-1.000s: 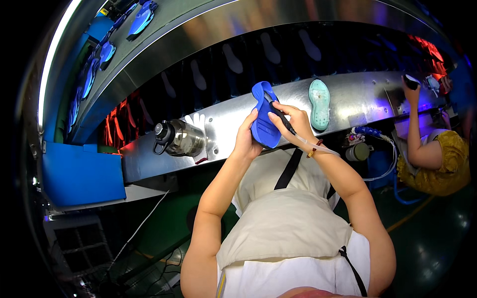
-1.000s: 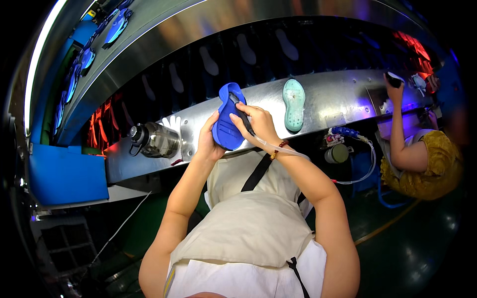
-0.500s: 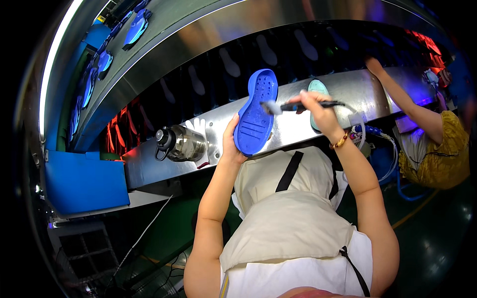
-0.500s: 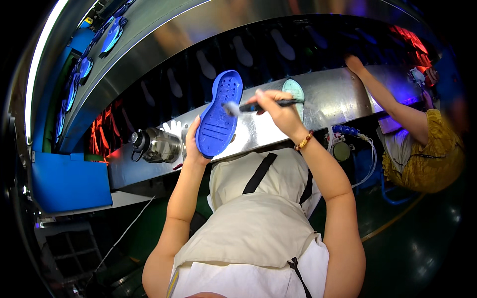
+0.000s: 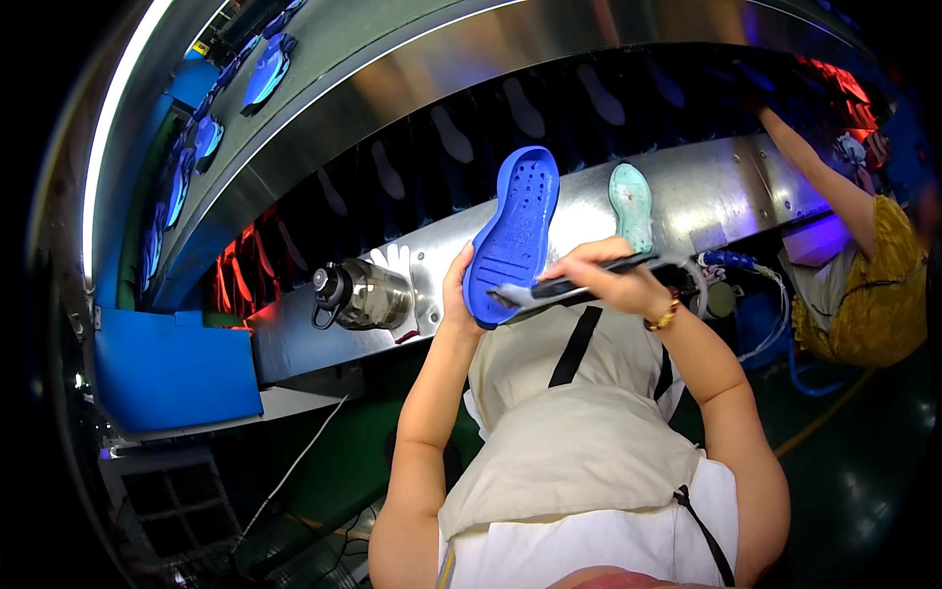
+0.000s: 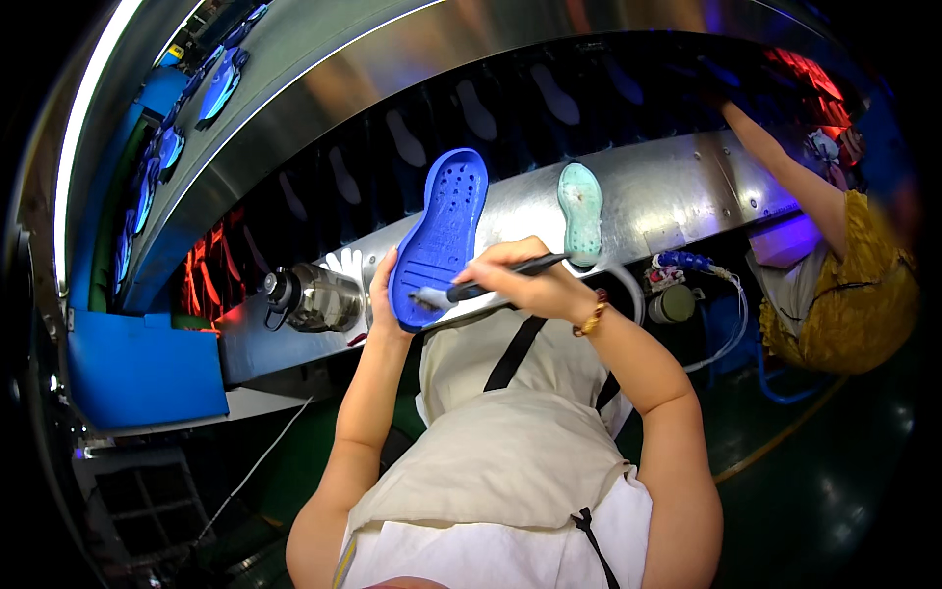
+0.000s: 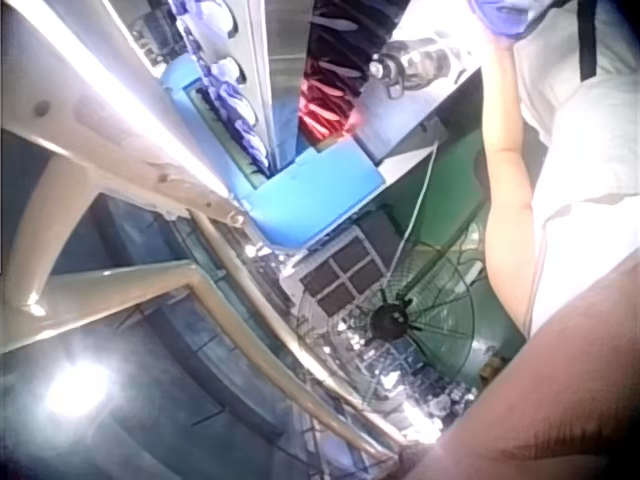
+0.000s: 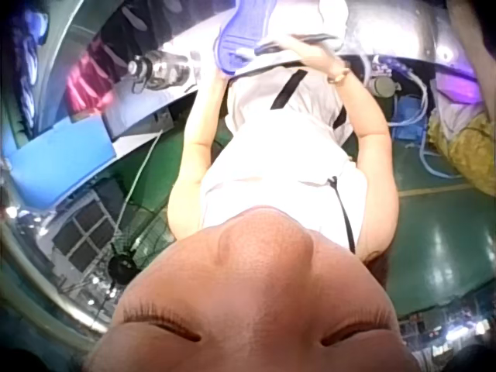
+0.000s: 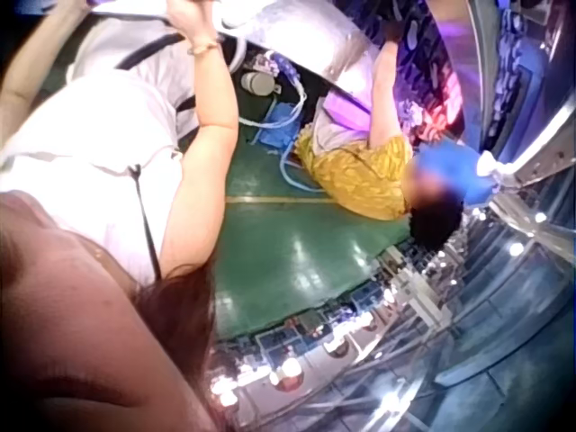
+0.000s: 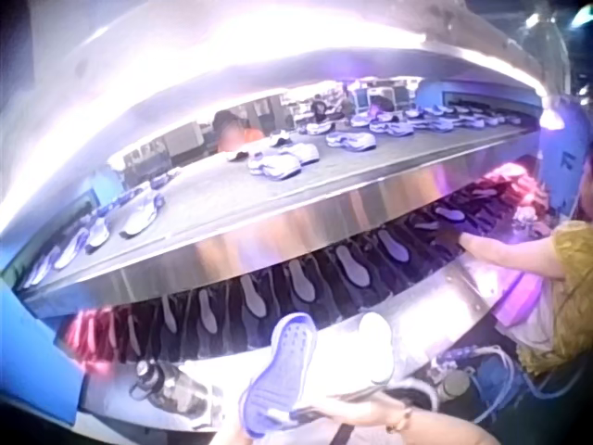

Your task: The person takes blue shoe soles from a lower rack, applies a liquid substance to the interior of each sole using a brush, and then places the soles onto a moving upper conveyor belt.

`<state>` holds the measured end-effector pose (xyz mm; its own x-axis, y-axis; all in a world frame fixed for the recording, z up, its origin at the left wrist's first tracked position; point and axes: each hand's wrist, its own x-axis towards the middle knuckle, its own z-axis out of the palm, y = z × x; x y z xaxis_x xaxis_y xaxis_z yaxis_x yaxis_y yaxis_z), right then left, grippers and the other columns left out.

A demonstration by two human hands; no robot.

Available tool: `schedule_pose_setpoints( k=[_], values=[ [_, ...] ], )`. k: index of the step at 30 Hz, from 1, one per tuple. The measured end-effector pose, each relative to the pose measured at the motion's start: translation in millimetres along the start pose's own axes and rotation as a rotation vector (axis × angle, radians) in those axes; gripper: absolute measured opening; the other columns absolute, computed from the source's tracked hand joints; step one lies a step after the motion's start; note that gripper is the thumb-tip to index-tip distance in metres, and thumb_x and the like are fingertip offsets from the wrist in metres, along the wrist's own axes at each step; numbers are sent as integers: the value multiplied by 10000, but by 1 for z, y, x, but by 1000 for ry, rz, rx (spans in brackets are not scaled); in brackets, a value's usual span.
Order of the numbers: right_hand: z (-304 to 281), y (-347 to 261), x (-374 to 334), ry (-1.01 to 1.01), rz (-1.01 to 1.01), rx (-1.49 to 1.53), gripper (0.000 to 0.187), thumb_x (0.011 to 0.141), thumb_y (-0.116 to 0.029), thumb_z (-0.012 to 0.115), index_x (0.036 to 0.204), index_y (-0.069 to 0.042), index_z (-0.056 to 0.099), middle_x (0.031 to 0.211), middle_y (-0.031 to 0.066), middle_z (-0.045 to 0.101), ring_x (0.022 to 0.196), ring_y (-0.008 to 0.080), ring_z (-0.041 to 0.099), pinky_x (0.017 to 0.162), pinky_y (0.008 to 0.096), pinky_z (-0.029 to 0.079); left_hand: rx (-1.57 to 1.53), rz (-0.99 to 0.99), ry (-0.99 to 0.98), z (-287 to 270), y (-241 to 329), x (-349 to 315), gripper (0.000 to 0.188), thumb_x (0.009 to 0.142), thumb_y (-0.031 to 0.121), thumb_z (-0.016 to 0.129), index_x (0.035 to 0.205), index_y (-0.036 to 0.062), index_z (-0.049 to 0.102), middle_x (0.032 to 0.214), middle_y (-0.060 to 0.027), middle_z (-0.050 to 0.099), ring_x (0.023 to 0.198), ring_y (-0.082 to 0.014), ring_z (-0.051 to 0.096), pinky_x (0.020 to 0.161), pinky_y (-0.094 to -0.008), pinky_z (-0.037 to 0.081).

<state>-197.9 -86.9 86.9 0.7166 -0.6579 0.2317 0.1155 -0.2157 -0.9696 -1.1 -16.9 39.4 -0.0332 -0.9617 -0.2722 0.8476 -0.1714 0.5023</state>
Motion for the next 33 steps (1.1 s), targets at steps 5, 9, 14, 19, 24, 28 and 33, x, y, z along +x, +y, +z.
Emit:
schedule_pose_setpoints(
  k=[5,9,14,19,24,28,33],
  values=[
    [-46,-11,-19,464,13,761,341,904,-242,388,903,24,600,876,144,627,789,181,603,667,258,476,240,218,-149,34,39,-2,549,841,359,392,1219,-40,388,1102,-223,525,935,-327,573,804,-421,479],
    [-77,5,-31,721,90,828,338,908,-281,402,924,8,577,860,130,626,796,206,614,604,253,471,388,490,-266,82,96,20,617,856,410,315,1248,-65,337,1151,-255,480,952,-396,547,792,-502,473],
    [-89,12,-38,745,124,821,331,904,-288,413,919,0,576,871,130,624,807,211,609,611,264,458,88,573,-409,148,166,86,639,863,449,262,1317,1,228,1347,-215,254,1226,-378,288,939,-605,282],
    [-91,24,-39,762,185,846,350,890,-310,439,934,15,563,908,158,611,823,230,602,621,266,461,-322,596,-90,121,191,163,800,818,610,185,1376,70,-7,1446,-111,11,1336,-251,38,1071,-426,22],
    [-100,39,-49,820,243,841,330,880,-296,461,934,17,551,890,154,608,828,237,601,608,265,462,136,691,60,134,182,166,762,845,379,444,1356,2,25,1424,-169,92,1320,-284,115,1069,-406,123],
    [-103,47,-56,858,277,863,322,879,-300,465,920,9,548,893,145,600,815,237,600,601,275,472,818,803,227,158,163,172,586,800,294,543,1270,18,329,1295,-171,324,1194,-277,335,998,-455,270],
    [-104,54,-57,865,308,875,324,885,-299,447,918,5,553,896,153,603,820,237,603,603,276,475,1801,1091,376,177,137,215,682,719,288,607,1270,10,318,1302,-238,286,1133,-376,404,909,-430,391]
  ],
)
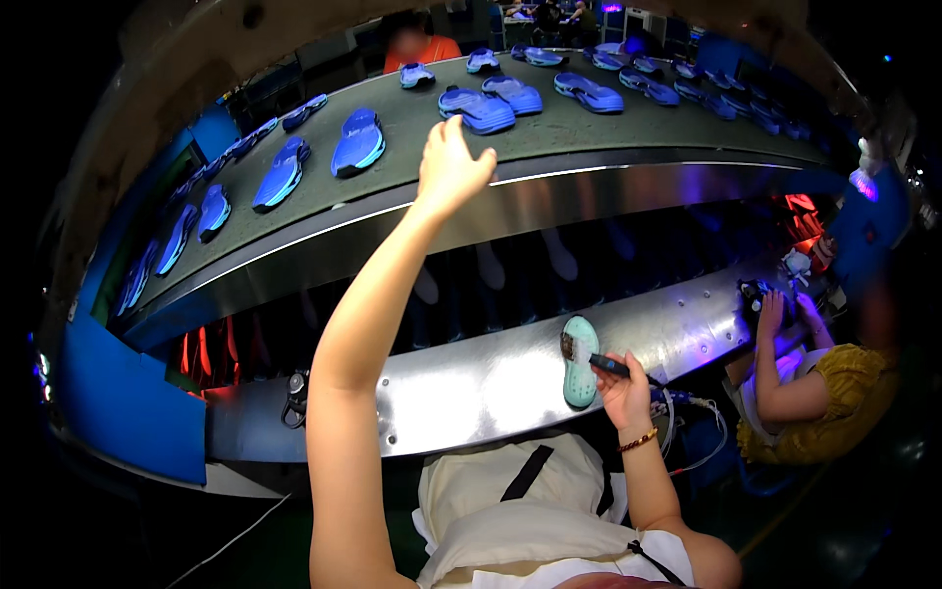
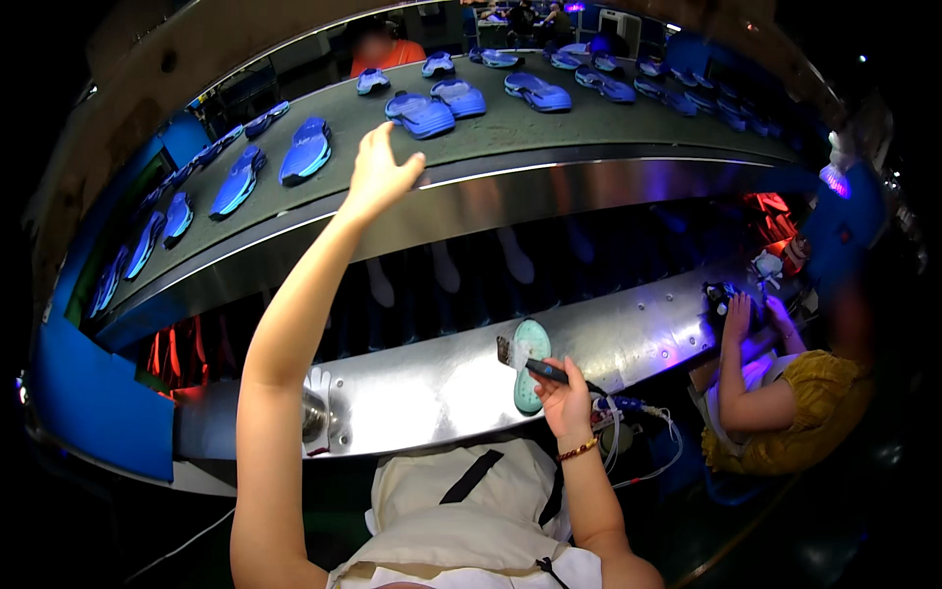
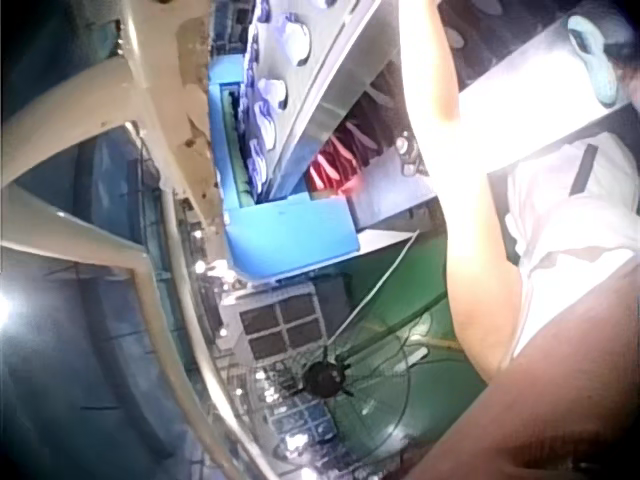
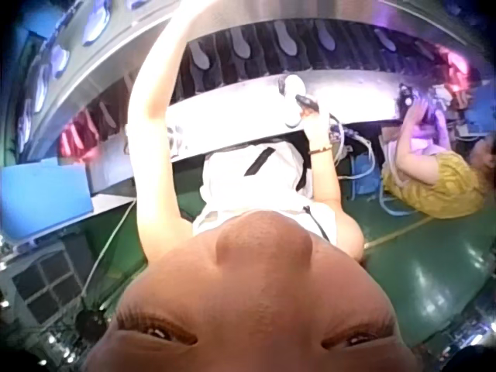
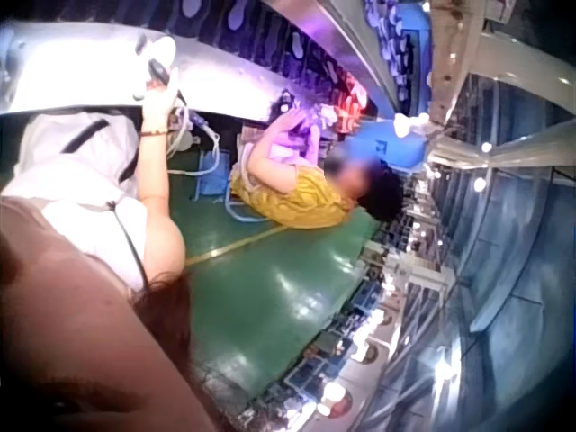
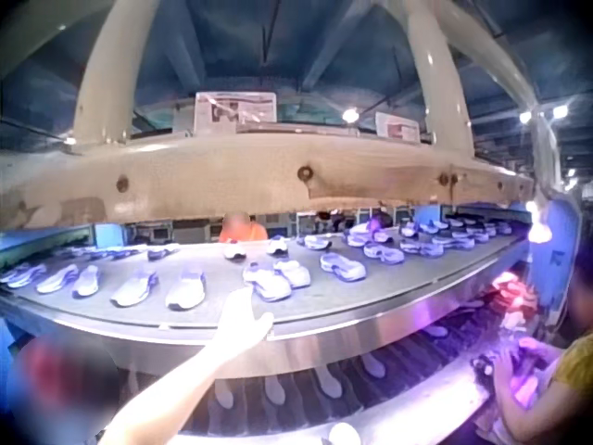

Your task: The person takes blue shoe soles from a lower rack, applies a liquid substance to the interior of each sole using a brush, and then places the soles onto a moving upper conveyor belt.

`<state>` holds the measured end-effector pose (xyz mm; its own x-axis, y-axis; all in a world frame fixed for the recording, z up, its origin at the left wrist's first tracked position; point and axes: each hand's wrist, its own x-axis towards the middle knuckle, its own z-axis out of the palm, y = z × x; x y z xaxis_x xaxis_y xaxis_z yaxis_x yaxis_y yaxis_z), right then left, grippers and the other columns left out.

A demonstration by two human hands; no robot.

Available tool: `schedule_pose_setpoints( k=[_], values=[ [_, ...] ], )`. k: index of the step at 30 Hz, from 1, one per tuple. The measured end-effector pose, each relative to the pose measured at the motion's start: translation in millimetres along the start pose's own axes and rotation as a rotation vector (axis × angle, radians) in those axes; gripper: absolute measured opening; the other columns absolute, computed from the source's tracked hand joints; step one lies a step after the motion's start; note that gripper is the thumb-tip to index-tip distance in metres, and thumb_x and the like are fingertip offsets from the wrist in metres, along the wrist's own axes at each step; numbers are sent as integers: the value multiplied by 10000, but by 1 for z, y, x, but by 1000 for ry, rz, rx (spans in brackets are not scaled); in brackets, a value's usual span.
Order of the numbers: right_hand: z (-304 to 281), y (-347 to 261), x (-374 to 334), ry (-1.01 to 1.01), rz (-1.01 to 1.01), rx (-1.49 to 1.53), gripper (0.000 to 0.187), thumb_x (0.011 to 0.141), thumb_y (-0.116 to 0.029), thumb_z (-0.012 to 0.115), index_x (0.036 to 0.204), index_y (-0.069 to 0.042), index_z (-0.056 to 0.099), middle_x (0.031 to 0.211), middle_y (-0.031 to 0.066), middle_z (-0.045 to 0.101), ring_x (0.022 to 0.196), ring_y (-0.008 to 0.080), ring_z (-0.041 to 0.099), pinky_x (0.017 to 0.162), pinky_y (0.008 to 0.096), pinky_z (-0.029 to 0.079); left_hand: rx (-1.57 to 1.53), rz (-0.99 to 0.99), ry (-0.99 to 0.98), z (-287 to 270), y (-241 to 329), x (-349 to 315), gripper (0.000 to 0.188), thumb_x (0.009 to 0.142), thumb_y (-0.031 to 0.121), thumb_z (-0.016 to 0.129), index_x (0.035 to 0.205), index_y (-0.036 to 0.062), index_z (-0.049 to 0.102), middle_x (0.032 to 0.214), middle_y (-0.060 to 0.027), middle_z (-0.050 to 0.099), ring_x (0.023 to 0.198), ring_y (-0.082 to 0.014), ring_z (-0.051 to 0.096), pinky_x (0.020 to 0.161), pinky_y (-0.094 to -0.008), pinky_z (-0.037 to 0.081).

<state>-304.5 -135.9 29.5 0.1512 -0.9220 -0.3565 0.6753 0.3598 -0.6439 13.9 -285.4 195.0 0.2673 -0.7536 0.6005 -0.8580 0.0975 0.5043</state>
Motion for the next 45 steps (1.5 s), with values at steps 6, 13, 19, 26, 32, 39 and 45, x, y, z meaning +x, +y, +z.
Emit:
schedule_pose_setpoints(
  k=[6,13,19,26,32,39,45],
  values=[
    [-16,-4,4,27,37,-9,324,879,-298,459,938,9,544,914,158,603,833,238,605,607,276,487,-42,-102,-38,27,37,42,702,721,378,598,1325,180,300,1330,-323,199,1156,-459,362,936,-422,368],
    [-45,-3,10,113,68,-62,322,872,-307,453,929,-2,540,900,140,598,835,241,594,627,301,463,201,-196,-13,51,25,66,547,726,414,591,1056,-14,505,1039,-223,555,999,-376,515,887,-415,400],
    [-50,6,11,116,101,-61,310,869,-295,455,931,-2,539,915,144,592,851,246,583,648,306,450,269,-123,69,68,-10,78,281,772,179,569,973,-10,516,889,-220,602,876,-342,582,774,-413,451],
    [-49,9,11,89,131,-32,332,871,-288,453,975,11,552,976,168,580,912,259,553,715,314,422,51,118,-124,57,5,71,242,764,226,610,915,37,585,860,-182,618,850,-317,594,770,-387,453],
    [-32,-3,17,-75,18,-113,297,895,-274,462,1062,-41,540,1042,60,550,928,142,519,743,258,398,-164,274,-149,40,7,64,249,763,228,622,871,8,571,816,-159,612,782,-268,603,701,-347,450],
    [-49,-5,21,-19,-92,-36,268,815,-47,571,1069,25,527,927,84,581,822,139,555,742,239,454,-349,325,161,5,10,2,214,811,206,564,861,-2,573,967,-126,578,976,-253,519,861,-356,387],
    [-37,-2,27,-52,-217,118,224,804,-1,567,1027,12,553,923,98,600,808,145,582,717,220,478,-1419,-322,272,-19,32,-124,438,774,130,511,1161,-46,405,1106,-131,478,967,-194,511,864,-307,411]
  ],
)
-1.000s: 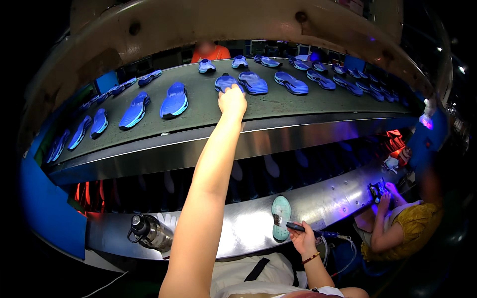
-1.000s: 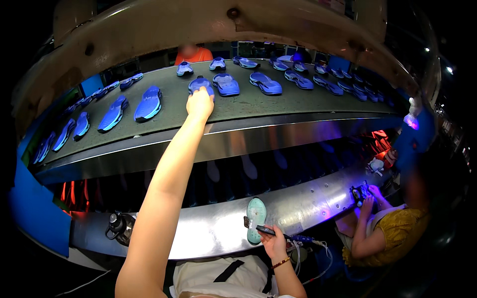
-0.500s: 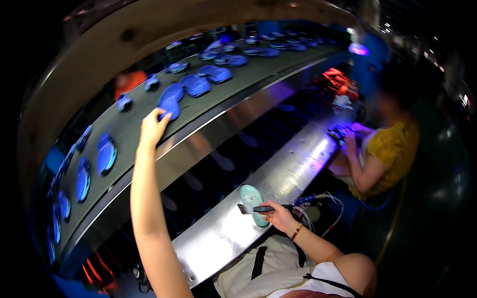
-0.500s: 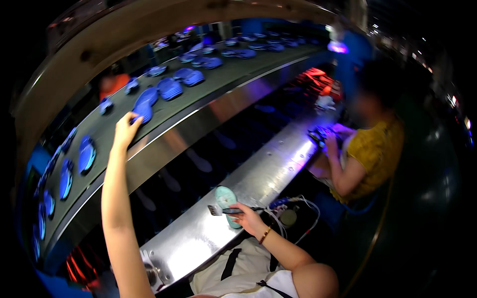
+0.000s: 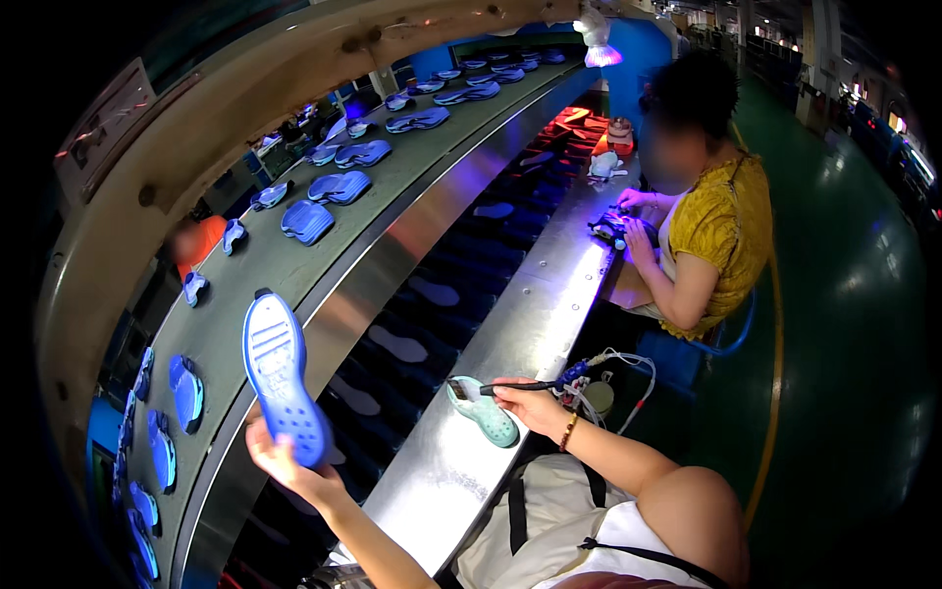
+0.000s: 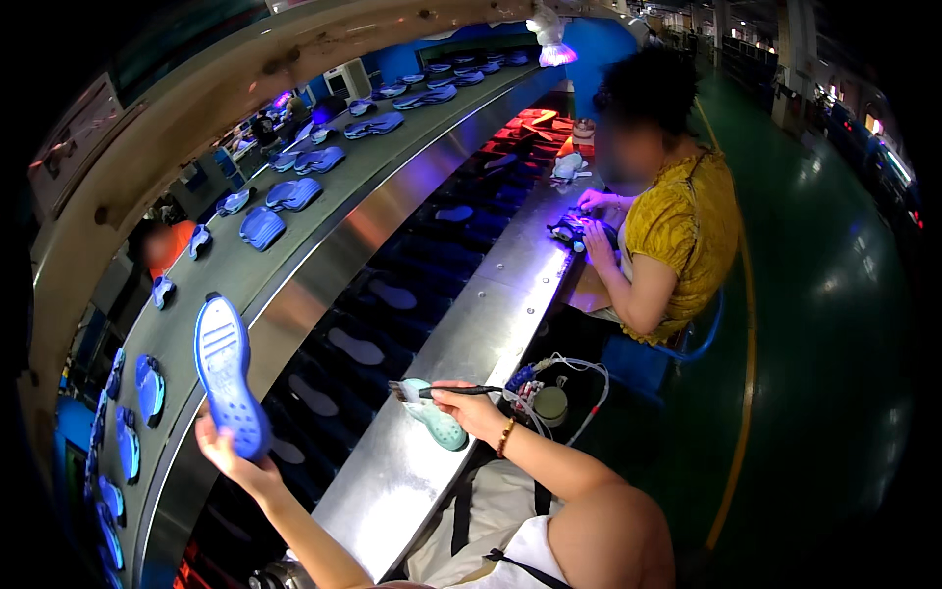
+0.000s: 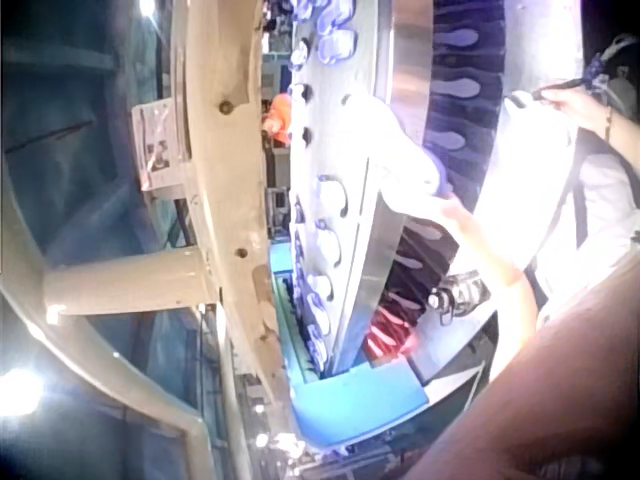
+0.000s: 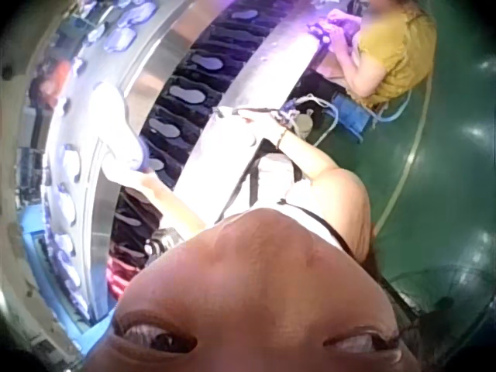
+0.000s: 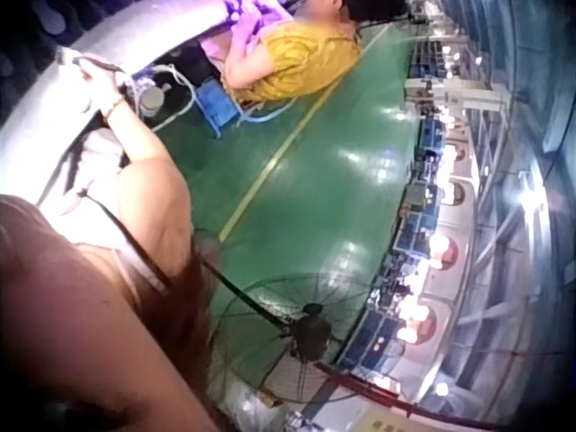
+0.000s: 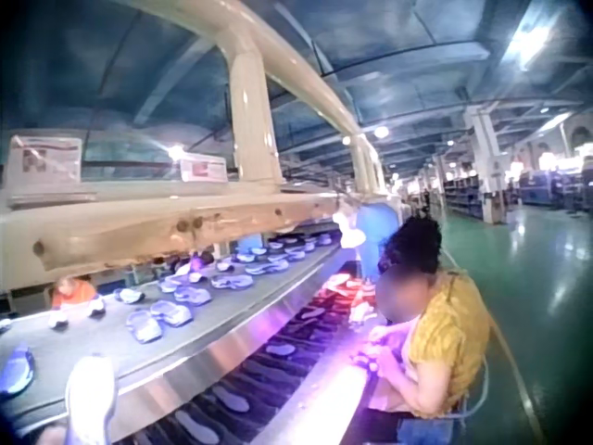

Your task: The person takes blue shoe soles from a lower rack, applies a liquid substance to the interior of each sole using a brush, and then places the soles onto a moving upper conveyor belt.

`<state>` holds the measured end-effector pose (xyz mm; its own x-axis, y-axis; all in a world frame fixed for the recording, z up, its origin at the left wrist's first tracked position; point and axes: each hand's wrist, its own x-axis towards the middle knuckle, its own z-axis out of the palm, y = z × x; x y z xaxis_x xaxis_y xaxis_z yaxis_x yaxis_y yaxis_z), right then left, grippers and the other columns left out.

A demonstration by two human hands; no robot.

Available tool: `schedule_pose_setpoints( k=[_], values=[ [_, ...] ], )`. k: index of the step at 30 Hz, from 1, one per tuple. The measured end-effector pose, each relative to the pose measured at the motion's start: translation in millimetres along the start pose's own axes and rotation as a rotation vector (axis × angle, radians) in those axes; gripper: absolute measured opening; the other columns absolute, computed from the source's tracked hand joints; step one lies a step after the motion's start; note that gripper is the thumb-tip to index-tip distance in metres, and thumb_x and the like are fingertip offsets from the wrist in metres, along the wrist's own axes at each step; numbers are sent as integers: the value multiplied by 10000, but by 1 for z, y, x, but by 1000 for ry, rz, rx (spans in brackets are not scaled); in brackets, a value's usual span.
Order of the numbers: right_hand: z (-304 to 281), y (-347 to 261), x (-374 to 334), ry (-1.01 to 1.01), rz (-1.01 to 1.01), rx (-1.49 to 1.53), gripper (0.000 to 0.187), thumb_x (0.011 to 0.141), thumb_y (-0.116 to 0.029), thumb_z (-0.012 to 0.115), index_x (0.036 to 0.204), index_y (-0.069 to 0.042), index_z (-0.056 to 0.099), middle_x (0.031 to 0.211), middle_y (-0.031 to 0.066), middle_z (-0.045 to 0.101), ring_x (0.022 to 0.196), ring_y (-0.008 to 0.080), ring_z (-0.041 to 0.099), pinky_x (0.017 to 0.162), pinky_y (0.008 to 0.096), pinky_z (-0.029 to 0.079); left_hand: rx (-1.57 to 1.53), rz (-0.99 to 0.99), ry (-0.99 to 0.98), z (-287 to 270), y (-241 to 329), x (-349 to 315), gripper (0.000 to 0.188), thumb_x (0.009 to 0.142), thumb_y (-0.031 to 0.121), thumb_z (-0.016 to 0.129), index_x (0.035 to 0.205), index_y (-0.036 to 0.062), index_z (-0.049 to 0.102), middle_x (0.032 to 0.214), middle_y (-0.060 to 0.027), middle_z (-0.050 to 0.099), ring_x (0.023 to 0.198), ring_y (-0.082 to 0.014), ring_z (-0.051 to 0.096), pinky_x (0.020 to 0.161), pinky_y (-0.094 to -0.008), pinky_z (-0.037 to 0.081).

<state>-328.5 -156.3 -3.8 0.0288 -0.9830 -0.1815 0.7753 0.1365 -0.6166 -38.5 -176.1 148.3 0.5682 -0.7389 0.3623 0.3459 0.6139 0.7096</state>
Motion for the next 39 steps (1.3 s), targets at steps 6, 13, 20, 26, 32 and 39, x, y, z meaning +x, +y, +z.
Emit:
schedule_pose_setpoints(
  k=[6,13,20,26,32,39],
  values=[
    [6,-14,9,76,-131,26,202,798,-7,576,998,10,556,870,74,591,756,130,571,673,219,478,-430,-627,-354,-87,-38,-106,678,726,287,547,1268,-40,303,1171,-197,463,980,-319,537,866,-422,424],
    [-5,-9,4,33,-60,-15,213,807,-26,570,1015,22,565,839,68,596,733,124,574,677,220,478,-675,-1492,-395,-110,-59,-189,668,609,191,549,1181,-97,359,1041,-240,507,886,-361,549,821,-444,448],
    [28,6,-7,-191,125,-116,237,815,-15,550,1045,44,545,955,129,608,799,161,613,745,261,504,-211,-1082,-263,-126,-59,-171,649,681,218,597,1222,-46,354,1144,-189,488,1045,-336,491,906,-462,396],
    [74,7,-17,-549,218,-226,246,782,-13,546,1021,39,562,1006,148,593,901,190,583,847,316,448,-487,-1099,-172,-100,-56,-143,864,692,653,337,1285,25,325,1194,-196,469,1046,-344,491,922,-507,356],
    [80,27,-15,-466,229,-245,200,771,12,546,966,46,576,957,140,602,889,182,582,847,312,450,-542,-1116,-130,-75,-56,-139,956,687,800,179,1276,68,353,1106,-192,513,966,-344,523,871,-525,389],
    [91,48,-3,-388,245,-342,192,788,-40,575,965,36,580,890,117,609,840,178,578,765,280,470,-540,-1003,-184,-72,-50,-151,972,712,768,15,1265,43,353,1095,-180,518,993,-317,534,855,-453,433]
  ],
)
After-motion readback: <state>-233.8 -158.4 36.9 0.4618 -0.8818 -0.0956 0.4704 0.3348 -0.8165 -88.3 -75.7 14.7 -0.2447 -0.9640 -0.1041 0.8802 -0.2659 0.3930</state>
